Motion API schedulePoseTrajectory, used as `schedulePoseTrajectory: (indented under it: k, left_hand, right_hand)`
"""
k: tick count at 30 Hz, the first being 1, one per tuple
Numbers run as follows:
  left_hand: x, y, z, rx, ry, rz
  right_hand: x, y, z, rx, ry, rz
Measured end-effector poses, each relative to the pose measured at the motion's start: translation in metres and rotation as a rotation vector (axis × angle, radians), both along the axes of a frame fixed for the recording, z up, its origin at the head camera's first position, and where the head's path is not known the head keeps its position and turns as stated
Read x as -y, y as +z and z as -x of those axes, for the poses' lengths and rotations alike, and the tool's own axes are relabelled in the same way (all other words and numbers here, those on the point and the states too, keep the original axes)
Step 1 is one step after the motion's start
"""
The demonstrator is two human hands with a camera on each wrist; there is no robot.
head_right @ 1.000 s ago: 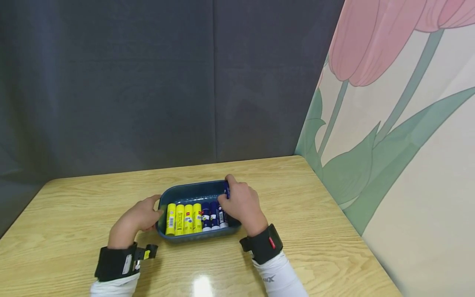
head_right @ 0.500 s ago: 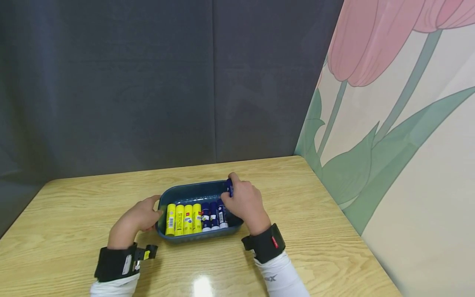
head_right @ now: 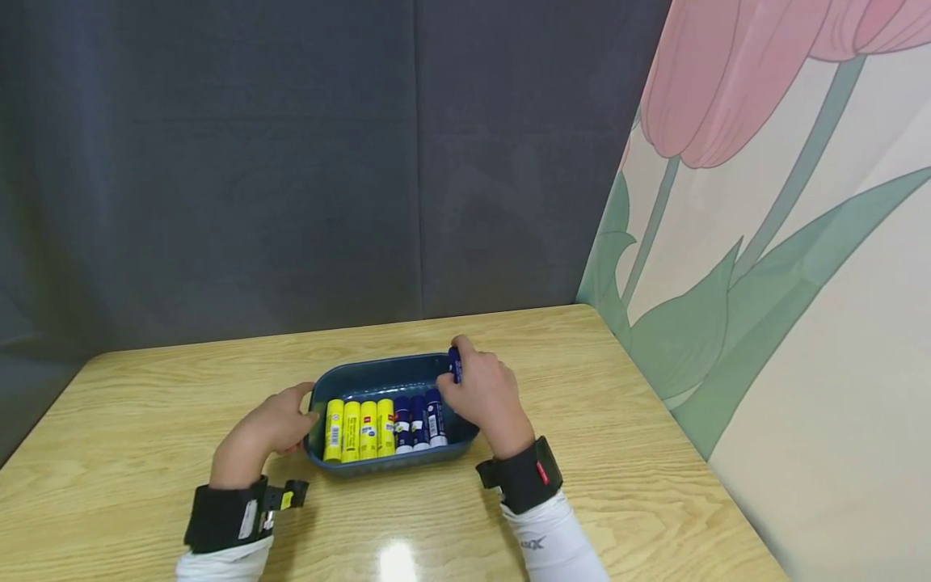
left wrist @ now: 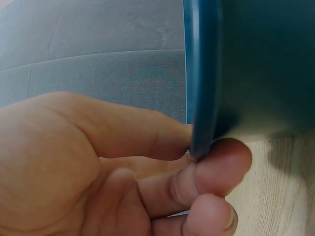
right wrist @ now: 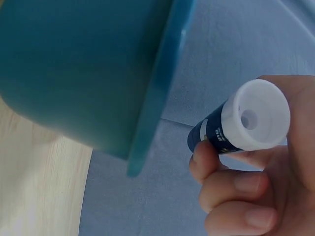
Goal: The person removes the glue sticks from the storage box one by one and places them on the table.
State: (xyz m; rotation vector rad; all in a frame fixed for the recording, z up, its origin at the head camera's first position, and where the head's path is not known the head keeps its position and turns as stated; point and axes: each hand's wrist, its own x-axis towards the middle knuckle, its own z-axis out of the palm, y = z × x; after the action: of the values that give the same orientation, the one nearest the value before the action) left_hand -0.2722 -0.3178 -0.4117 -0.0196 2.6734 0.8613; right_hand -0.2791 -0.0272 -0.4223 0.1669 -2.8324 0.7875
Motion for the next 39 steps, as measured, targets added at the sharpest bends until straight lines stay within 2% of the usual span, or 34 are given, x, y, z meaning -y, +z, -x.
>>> schedulePoseTrajectory:
  k: [39]
  left_hand:
    - [0.001, -0.001, 0.000, 0.007, 0.002, -0.006]
  right_hand:
    - [-0.022, -0.001, 0.007, 0.031, -0.046, 0.014]
